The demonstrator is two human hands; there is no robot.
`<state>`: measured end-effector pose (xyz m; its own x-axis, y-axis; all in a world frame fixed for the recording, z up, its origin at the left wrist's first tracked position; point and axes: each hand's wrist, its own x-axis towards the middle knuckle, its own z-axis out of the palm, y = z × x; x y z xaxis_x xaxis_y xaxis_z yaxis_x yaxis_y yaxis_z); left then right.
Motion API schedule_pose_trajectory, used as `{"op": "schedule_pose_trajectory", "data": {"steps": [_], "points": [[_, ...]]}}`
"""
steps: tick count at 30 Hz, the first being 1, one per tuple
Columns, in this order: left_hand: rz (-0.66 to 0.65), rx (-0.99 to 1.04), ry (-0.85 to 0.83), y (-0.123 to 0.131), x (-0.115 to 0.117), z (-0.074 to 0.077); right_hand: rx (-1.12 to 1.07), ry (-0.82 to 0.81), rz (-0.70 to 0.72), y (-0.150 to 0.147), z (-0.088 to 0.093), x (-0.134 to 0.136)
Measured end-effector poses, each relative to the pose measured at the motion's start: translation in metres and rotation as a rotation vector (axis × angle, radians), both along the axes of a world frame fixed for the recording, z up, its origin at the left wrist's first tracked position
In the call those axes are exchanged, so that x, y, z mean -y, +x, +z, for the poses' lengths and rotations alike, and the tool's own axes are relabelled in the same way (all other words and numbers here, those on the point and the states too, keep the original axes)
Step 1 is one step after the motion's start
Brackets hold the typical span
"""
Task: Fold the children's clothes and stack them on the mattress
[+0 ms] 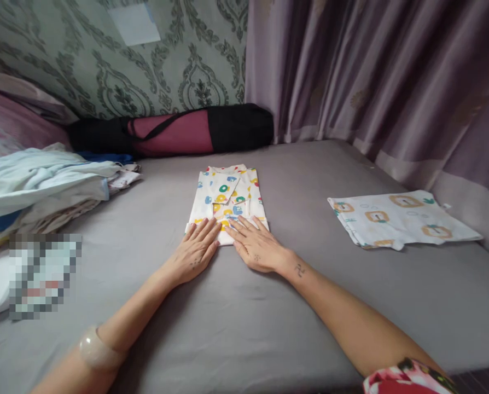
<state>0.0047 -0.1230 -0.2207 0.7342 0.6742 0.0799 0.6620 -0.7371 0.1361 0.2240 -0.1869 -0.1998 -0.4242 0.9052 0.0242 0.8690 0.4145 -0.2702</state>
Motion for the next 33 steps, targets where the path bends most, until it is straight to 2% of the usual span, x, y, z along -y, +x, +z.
{"op": "schedule_pose_trajectory", "data": {"steps": [5, 10, 18, 25, 33], "points": [[0.015, -0.015, 0.001, 0.0, 0.002, 0.004, -0.015, -0.011, -0.008, -0.001, 0.004, 0.001], [0.079, 0.023, 0.077, -0.003, 0.0, 0.01, 0.009, 0.011, -0.098, 0.004, 0.007, 0.002], [0.124, -0.009, 0.0, -0.007, -0.005, -0.001, 0.032, -0.037, -0.136, 0.01, 0.002, 0.001], [0.247, -0.076, -0.015, -0.014, -0.007, 0.004, 0.049, -0.011, -0.252, 0.026, -0.002, 0.003], [0.26, -0.097, -0.017, -0.015, -0.008, 0.003, 0.101, -0.031, -0.264, 0.03, -0.005, 0.004]]}}
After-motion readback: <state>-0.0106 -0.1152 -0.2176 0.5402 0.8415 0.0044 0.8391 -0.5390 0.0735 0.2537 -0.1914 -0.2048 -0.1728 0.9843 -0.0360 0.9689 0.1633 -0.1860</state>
